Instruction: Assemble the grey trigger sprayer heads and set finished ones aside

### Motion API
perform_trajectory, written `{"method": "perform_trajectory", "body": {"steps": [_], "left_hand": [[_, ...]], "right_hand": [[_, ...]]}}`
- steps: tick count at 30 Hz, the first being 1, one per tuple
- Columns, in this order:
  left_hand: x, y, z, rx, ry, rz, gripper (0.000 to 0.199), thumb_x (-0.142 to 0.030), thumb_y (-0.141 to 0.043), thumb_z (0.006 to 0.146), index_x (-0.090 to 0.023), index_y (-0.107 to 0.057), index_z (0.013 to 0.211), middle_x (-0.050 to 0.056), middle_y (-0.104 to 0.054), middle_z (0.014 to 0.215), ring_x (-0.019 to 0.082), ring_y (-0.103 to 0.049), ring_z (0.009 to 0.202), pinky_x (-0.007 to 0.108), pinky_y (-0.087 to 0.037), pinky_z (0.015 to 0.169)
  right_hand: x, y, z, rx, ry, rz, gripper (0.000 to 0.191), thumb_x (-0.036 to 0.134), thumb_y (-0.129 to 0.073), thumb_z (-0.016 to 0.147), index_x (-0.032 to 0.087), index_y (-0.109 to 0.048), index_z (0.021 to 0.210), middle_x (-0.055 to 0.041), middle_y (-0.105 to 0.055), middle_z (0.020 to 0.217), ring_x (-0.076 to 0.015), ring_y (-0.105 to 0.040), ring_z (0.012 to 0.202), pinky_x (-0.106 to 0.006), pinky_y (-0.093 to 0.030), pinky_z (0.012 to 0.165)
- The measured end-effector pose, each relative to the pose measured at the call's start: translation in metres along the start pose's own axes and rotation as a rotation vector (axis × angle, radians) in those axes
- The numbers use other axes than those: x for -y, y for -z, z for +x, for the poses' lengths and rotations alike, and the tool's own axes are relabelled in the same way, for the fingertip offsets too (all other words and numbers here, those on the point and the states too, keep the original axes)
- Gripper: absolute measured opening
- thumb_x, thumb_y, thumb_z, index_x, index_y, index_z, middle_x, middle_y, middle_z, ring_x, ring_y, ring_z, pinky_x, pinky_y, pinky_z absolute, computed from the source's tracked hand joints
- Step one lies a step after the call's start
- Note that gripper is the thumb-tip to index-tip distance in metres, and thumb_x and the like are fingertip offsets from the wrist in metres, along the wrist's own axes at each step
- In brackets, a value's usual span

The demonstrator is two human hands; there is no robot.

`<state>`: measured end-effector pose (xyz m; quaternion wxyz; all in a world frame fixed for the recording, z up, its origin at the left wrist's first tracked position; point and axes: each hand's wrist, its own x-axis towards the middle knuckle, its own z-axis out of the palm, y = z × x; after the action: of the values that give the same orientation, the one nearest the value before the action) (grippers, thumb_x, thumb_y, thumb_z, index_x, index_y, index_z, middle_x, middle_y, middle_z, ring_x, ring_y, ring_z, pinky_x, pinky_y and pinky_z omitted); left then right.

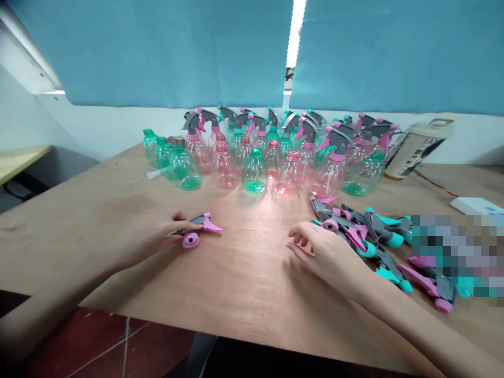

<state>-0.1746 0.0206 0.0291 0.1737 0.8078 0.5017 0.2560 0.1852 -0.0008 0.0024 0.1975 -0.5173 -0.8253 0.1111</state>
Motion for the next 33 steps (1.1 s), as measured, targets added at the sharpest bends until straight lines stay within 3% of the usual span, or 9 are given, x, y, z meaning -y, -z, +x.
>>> {"method": "perform_trajectory", "body": {"steps": [1, 3, 10, 12, 18, 23, 27, 33], "left_hand": [[-0.005, -0.002, 0.001, 0.142, -0.059, 0.135, 0.027, -0.023, -0.054, 0.082, -0.033, -0.071, 0.101, 0.001, -0.061, 0.086, 0.018, -0.055, 0.074, 0.027, -0.040, 0.068], [-0.017, -0.007, 0.004, 0.271, -0.110, 0.289, 0.029, -0.025, -0.052, 0.085, -0.032, -0.066, 0.110, 0.003, -0.056, 0.090, 0.019, -0.053, 0.077, 0.027, -0.039, 0.067], [-0.056, -0.044, 0.022, 0.297, -0.267, 0.232, 0.016, -0.020, -0.057, 0.084, -0.025, -0.066, 0.095, 0.005, -0.054, 0.096, 0.022, -0.051, 0.091, 0.031, -0.041, 0.076], [-0.066, -0.055, 0.026, 0.299, -0.255, 0.197, 0.010, -0.020, -0.062, 0.081, -0.022, -0.066, 0.091, 0.005, -0.054, 0.096, 0.023, -0.050, 0.094, 0.032, -0.042, 0.077], [-0.082, -0.076, 0.038, 0.254, -0.138, 0.147, 0.015, -0.026, -0.068, 0.077, -0.020, -0.065, 0.091, 0.006, -0.057, 0.097, 0.026, -0.050, 0.095, 0.038, -0.045, 0.081], [-0.095, -0.093, 0.047, 0.123, -0.213, 0.022, 0.021, -0.020, -0.064, 0.081, -0.024, -0.063, 0.102, 0.003, -0.063, 0.095, 0.023, -0.051, 0.093, 0.036, -0.044, 0.081], [-0.103, -0.112, 0.054, 0.017, -0.237, -0.074, 0.021, -0.017, -0.068, 0.078, -0.023, -0.063, 0.098, 0.001, -0.066, 0.088, 0.021, -0.052, 0.086, 0.033, -0.044, 0.076], [-0.107, -0.132, 0.061, -0.089, -0.167, -0.168, 0.018, -0.025, -0.070, 0.078, -0.021, -0.061, 0.093, 0.001, -0.064, 0.086, 0.020, -0.054, 0.082, 0.032, -0.044, 0.072]], "right_hand": [[0.002, -0.001, 0.003, 0.003, 0.004, 0.002, 0.016, 0.032, -0.050, 0.085, 0.021, -0.059, 0.093, -0.0038, -0.066, 0.081, -0.0170, -0.061, 0.068, -0.030, -0.047, 0.057], [0.006, -0.001, 0.008, 0.019, 0.018, 0.009, 0.015, 0.031, -0.050, 0.086, 0.020, -0.058, 0.094, -0.0038, -0.066, 0.082, -0.0161, -0.060, 0.066, -0.029, -0.047, 0.056], [0.012, 0.002, 0.015, 0.048, 0.065, 0.031, 0.012, 0.027, -0.051, 0.086, 0.019, -0.057, 0.093, -0.0020, -0.064, 0.078, -0.0140, -0.058, 0.064, -0.026, -0.043, 0.055], [0.010, 0.004, 0.015, 0.064, 0.058, 0.050, 0.013, 0.028, -0.052, 0.086, 0.020, -0.058, 0.093, -0.0014, -0.064, 0.077, -0.0137, -0.058, 0.064, -0.026, -0.043, 0.055], [0.002, 0.012, 0.010, 0.087, 0.050, 0.130, 0.012, 0.028, -0.053, 0.086, 0.019, -0.058, 0.093, -0.0004, -0.063, 0.072, -0.0130, -0.056, 0.061, -0.025, -0.041, 0.053], [-0.004, 0.018, 0.009, 0.096, 0.057, 0.241, 0.010, 0.028, -0.052, 0.088, 0.020, -0.058, 0.090, 0.0025, -0.060, 0.068, -0.0106, -0.052, 0.056, -0.023, -0.038, 0.051], [-0.008, 0.023, 0.014, 0.047, 0.120, 0.304, 0.011, 0.028, -0.053, 0.088, 0.019, -0.061, 0.089, 0.0022, -0.062, 0.072, -0.0093, -0.051, 0.058, -0.023, -0.040, 0.056], [-0.008, 0.022, 0.019, 0.004, 0.133, 0.377, 0.010, 0.018, -0.056, 0.085, 0.018, -0.065, 0.088, 0.0002, -0.067, 0.081, -0.0097, -0.055, 0.064, -0.022, -0.042, 0.059]]}}
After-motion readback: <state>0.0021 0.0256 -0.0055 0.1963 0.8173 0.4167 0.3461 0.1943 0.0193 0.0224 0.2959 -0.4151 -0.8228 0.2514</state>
